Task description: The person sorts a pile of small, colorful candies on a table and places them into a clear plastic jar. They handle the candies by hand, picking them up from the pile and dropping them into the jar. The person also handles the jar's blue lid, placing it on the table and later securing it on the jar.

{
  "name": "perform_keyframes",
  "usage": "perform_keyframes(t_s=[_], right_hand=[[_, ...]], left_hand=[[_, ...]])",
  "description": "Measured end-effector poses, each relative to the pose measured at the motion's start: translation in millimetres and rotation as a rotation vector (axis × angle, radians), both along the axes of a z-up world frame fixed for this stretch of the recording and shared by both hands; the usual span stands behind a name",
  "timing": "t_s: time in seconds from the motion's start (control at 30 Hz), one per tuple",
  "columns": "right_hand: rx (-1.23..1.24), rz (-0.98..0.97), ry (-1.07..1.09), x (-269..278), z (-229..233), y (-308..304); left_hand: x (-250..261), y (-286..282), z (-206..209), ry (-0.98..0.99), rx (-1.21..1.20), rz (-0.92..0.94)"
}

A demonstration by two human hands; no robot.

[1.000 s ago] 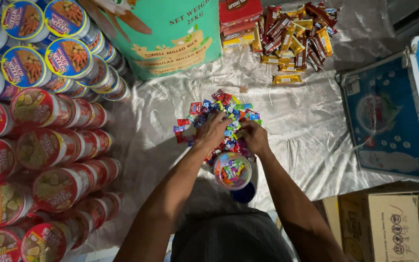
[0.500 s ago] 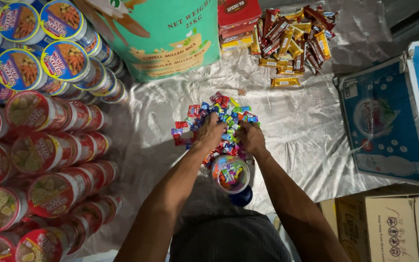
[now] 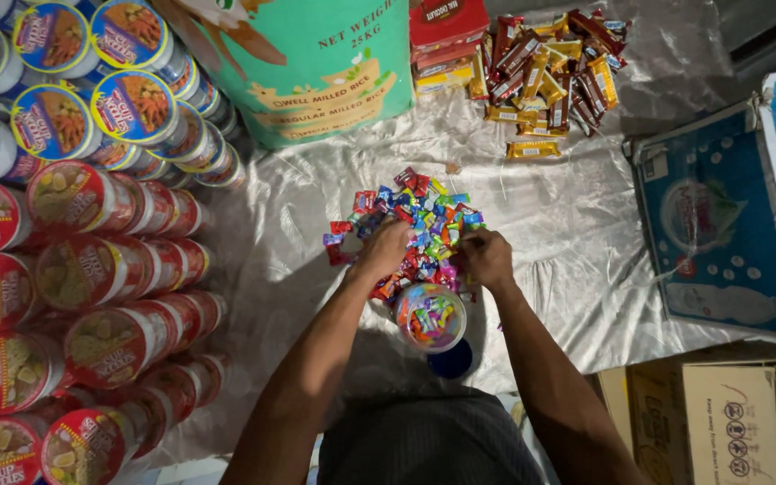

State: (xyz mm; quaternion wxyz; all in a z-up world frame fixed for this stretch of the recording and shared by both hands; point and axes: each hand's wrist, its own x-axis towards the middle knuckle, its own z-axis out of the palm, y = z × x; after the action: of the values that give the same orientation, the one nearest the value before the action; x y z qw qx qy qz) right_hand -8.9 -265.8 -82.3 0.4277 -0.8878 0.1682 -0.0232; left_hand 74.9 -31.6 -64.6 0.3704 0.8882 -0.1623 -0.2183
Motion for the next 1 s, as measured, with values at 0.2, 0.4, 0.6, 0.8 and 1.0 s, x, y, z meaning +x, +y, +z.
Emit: perform_keyframes(t_s=[0.2,0.4,0.6,0.8,1.0], right_hand=[[-0.050,-0.140,0.083,-15,-40,-44],[-0.054,-0.141,0.117,-35,-48,-66],[0.136,-0.071,0.095,-38,-41,-46],[0.150,0.080,-0.095,-32,-7,5],[0.139,0.014,0.233,-30,7,2]], left_hand=[[-5,11,18,0.018,-0.036,0.040],[2,11,4,-0.073,-0.017,0.044],[0,-3,18,-0.116,-0.040,0.020],[-11,-23,39,0.057,0.033,-0.125],[-18,-32,-40,-0.209,0.057,-0.314]])
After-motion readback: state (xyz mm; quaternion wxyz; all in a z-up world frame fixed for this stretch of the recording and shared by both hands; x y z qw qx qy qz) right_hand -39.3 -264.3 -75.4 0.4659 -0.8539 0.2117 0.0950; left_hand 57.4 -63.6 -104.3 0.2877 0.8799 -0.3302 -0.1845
